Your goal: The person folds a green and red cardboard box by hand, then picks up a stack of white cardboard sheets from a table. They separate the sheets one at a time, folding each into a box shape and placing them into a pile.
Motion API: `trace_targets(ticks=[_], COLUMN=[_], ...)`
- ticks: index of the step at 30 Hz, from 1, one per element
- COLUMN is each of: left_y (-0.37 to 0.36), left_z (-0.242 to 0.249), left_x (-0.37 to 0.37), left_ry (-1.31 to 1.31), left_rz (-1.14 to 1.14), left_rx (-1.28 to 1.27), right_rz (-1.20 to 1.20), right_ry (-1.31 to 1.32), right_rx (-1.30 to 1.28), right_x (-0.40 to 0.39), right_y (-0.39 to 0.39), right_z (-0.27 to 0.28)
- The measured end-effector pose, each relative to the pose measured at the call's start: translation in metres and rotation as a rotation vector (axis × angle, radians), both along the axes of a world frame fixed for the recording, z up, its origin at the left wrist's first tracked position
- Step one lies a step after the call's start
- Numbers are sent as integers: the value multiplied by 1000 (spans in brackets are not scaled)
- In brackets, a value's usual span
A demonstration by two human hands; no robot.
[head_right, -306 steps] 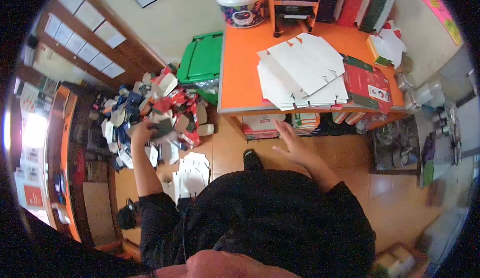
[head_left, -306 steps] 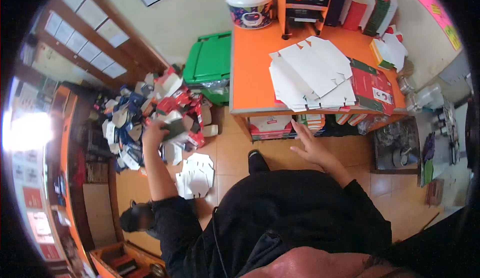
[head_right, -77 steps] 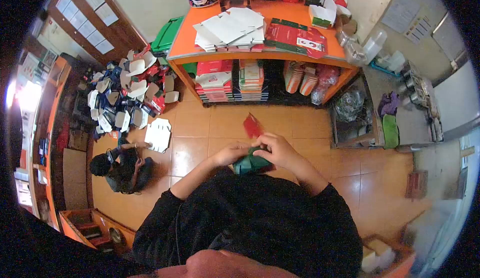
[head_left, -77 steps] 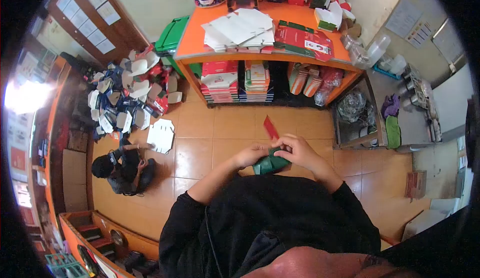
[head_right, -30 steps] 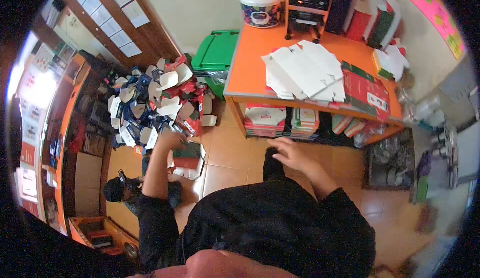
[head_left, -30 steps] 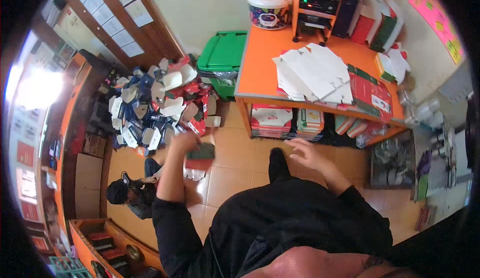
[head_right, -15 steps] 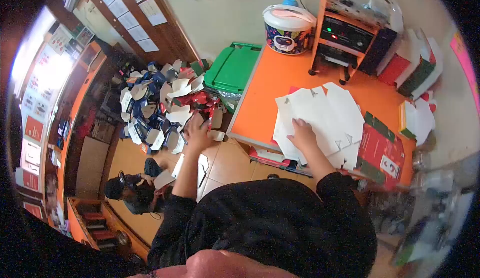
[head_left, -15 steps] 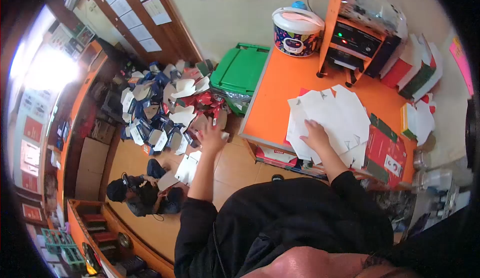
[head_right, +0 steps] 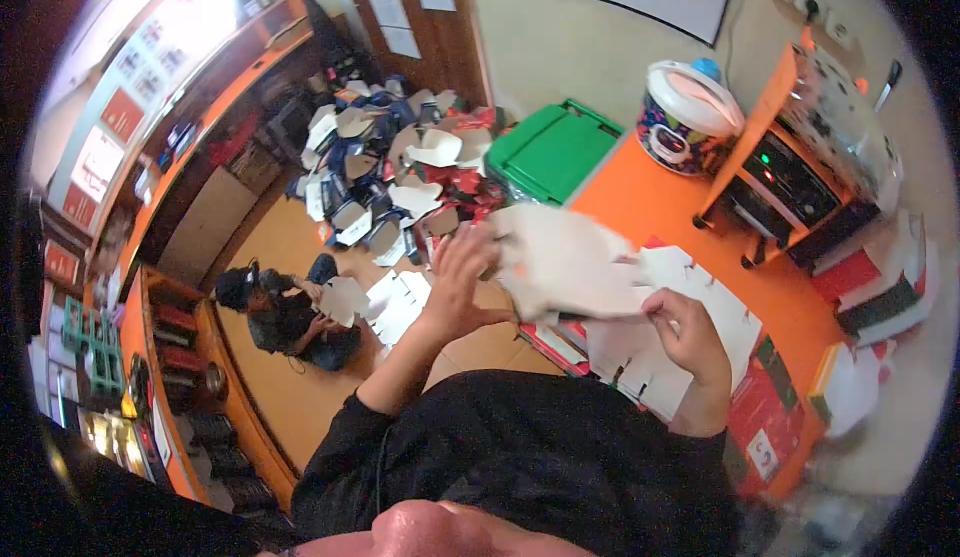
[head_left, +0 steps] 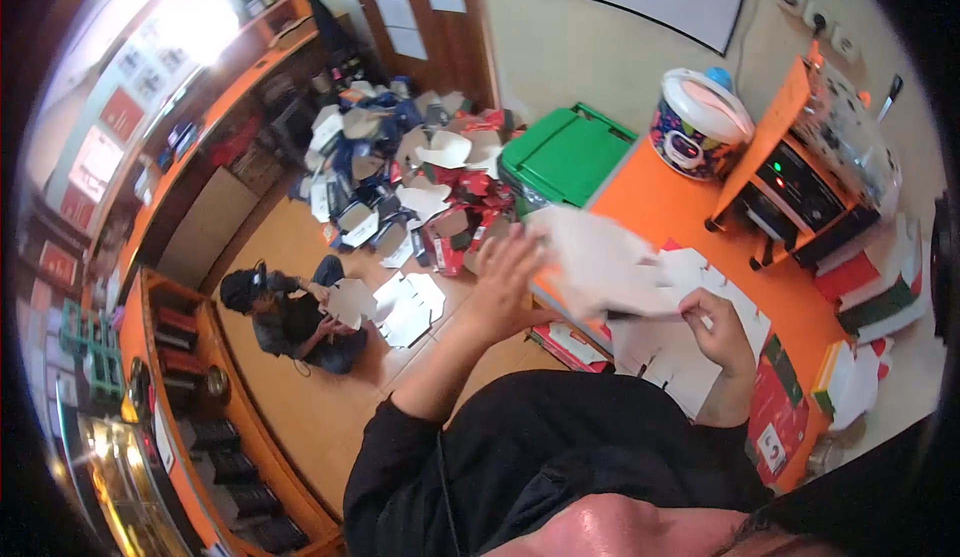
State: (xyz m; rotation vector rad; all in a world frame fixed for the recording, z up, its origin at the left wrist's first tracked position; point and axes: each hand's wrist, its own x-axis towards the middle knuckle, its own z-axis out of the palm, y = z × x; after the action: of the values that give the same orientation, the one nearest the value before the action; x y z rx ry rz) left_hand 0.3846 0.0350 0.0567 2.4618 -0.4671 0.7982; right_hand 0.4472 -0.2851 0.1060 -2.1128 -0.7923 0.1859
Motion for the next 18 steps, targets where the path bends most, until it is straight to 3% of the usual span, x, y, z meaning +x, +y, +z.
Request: trace_targets(ticks=[1,2,4,5,6,8,9,10,12,14,16,18], left_y=[-5,-6,-7,-11,-11,-1,9,13,20,30,37,41], left_z=[28,34,41,44,41,21,-5,-16,-23,-28,-34,-11], left_x=[1,-1,-5,-11,-19,-26,-28,-35,-55,-80,-108,-145], left_ry=[-63,-70,279,190,380,553,629,620,1209,1215,1247,1138], left_rz=[-26,3,-169,-173,-115,-205,-383,-360,-448,-485,-496,-422], left_rx=[171,175,119,22,56,-15,-292,-294,-836,-851,-1107,-1185], right_rz=[113,141,-41,-48,101,99,68,93,341,424,586,659], right_ry=[-58,-67,-326,-471,-49,5,165,169,-2,-45,-121,-132], right_rx=[35,38,127,251,278,531,770,771,834,730,73,104], right_x=[3,4,3,-8,-13,-18,-28,-31,-37,-57,-81,-99], right_y=[4,13,37,51,60,77,91,100,122,149,179,205], right_z=[-4,-10,-25,-37,-38,-68,-59,-57,-47,-17,19,7])
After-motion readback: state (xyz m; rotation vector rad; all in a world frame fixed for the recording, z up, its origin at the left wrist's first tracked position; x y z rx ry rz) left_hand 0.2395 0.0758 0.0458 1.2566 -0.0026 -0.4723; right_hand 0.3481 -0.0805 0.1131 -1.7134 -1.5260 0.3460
